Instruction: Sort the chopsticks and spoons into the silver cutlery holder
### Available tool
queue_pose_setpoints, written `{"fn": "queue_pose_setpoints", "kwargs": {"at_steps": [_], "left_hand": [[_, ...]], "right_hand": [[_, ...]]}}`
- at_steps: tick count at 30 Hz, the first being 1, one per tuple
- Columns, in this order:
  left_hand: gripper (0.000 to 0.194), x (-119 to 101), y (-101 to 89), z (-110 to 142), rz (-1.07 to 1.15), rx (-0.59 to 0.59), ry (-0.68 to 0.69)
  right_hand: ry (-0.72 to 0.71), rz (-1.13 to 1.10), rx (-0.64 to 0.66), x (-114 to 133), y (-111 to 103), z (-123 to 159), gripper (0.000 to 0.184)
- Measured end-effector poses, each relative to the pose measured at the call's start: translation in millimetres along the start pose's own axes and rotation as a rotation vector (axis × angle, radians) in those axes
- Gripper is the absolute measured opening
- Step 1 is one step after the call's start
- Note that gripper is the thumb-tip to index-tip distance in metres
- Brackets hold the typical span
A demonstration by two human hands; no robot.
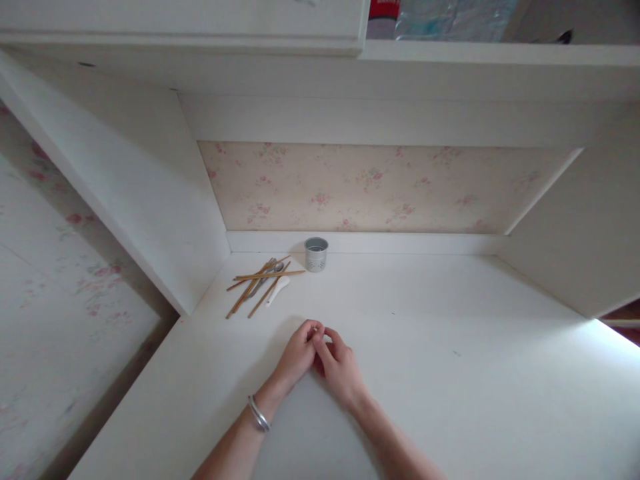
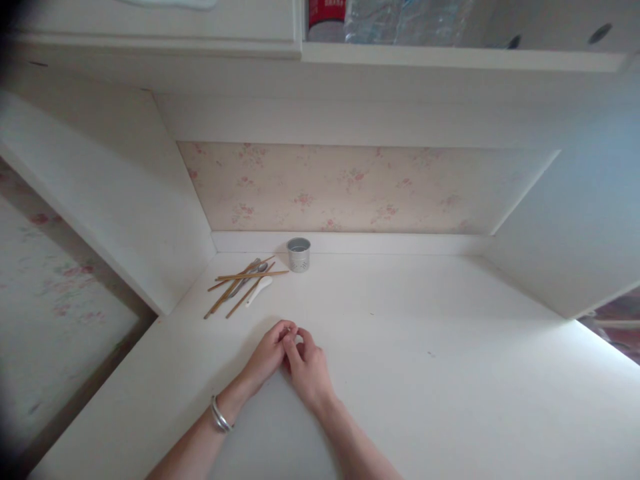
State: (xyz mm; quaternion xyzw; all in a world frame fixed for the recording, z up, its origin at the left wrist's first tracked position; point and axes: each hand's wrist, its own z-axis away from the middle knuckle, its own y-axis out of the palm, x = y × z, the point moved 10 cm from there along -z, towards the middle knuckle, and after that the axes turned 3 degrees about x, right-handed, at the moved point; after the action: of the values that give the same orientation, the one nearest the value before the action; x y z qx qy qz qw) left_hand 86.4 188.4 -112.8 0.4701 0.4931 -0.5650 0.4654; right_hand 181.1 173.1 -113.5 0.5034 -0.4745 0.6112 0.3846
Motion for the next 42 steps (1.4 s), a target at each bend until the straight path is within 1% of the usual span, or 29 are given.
{"fn": "queue_pose_setpoints", "kwargs": {"at_steps": [6,12,16,20,22,23,24,27,28,30,32,34,36,39,42], "left_hand": [[0.035,4,3.8,2,0.045,0.032,-0.027],[0.033,-1,-0.2,1,-0.011,0.009,0.003],[0.034,0,0.1,0,-0.047,0.008,0.000],[0.035,-2,-0.8,2,-0.070,-0.004,0.045],[0.034,-5,-6.1,0,-0.129,-0.021,0.091],[0.033,-9,-13.6,-2,-0.193,-0.062,0.127],[0.032,-15,-24.2,-5,-0.298,-0.129,0.175],[0.030,-44,-62.1,-19,-0.716,-0.371,0.309],[0.029,-52,-73.1,-28,-0.817,-0.404,0.324],[0.024,-64,-94.6,-52,-0.920,-0.404,0.328],[0.027,-72,-117.4,-78,-1.012,-0.404,0.290],[0.033,-73,-137.9,-101,-1.084,-0.396,0.224],[0.040,-68,-152.4,-120,-1.135,-0.371,0.151],[0.052,-52,-162.5,-137,-1.177,-0.317,0.041],[0.059,-33,-161.8,-145,-1.185,-0.255,-0.049]], "right_hand": [[-0.015,-0.017,-0.001,-2,1,1,0.048],[-0.021,0.012,0.007,-1,1,0,0.046],[-0.030,0.032,0.007,1,-1,1,0.044],[-0.033,0.033,0.005,-1,0,1,0.043],[-0.043,0.027,0.005,-3,0,0,0.043],[-0.052,0.034,0.008,-3,1,-1,0.043],[-0.062,0.050,0.013,-4,1,-2,0.041],[-0.093,0.120,0.040,-5,5,-4,0.035],[-0.103,0.135,0.049,-4,6,-5,0.033],[-0.115,0.141,0.066,-3,8,-6,0.029],[-0.114,0.141,0.078,-1,9,-6,0.025],[-0.106,0.148,0.086,0,9,-7,0.023],[-0.106,0.160,0.088,0,8,-7,0.021],[-0.132,0.194,0.080,2,7,-6,0.020],[-0.147,0.208,0.071,2,5,-6,0.018]]}}
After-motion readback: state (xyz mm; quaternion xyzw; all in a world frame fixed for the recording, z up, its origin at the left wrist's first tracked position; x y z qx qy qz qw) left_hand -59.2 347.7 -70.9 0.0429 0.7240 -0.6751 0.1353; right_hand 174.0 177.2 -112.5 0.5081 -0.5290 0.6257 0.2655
